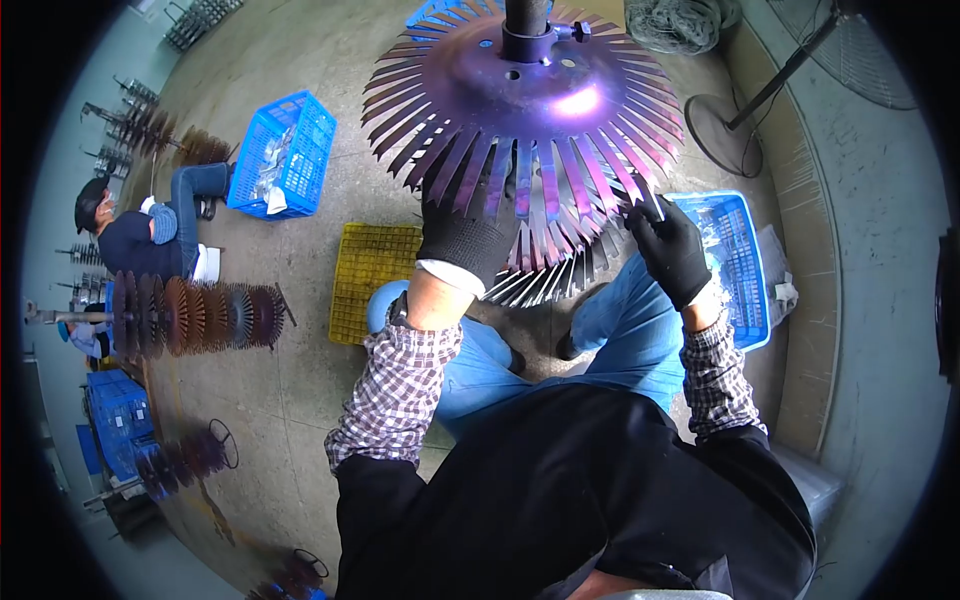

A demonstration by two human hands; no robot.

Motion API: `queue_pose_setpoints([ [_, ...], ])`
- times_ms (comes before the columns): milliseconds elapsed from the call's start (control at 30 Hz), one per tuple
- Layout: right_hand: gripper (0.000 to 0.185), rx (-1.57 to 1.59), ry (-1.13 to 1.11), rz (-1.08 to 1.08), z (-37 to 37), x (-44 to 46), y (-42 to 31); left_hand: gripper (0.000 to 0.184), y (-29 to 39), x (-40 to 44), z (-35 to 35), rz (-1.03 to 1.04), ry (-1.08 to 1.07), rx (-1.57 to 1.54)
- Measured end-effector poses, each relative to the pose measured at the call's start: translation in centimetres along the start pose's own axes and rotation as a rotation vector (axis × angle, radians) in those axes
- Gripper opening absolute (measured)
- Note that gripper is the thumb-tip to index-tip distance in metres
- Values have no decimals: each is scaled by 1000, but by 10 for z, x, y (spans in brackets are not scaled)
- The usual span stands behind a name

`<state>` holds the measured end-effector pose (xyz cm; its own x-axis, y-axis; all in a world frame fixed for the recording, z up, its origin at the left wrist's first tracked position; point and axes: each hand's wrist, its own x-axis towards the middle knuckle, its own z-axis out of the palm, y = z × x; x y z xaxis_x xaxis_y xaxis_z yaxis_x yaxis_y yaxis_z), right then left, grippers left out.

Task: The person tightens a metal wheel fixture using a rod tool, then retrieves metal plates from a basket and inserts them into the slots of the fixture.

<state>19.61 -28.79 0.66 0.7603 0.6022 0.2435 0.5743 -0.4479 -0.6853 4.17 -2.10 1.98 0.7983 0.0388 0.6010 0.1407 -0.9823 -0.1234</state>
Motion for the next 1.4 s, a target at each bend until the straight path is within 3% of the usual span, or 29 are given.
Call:
queue_pose_setpoints([
  [233,15,5,4,-11,1,-1,2,69,0,2,8,45,122,51],
  [600,20,-62,-3,-1,0,-3,-4,62,1,6,9,42,129,0],
  [900,21,38,-61,152,-1,1,-13,55,-6,2,25,8,41,19],
  [1067,22,-50,-53,63,7,1,2,54,-16,0,39,25,101,65],
  [1133,22,-36,-31,29,3,2,0,54,-21,5,33,70,-26,137],
  [1233,25,10,-5,-91,-3,4,-2,57,-29,0,35,206,83,319],
  [1333,25,21,-33,-75,-10,12,4,58,-21,8,4,250,146,394],
  [1400,26,39,-94,-78,-10,16,7,61,-20,5,-11,228,-14,487],
])
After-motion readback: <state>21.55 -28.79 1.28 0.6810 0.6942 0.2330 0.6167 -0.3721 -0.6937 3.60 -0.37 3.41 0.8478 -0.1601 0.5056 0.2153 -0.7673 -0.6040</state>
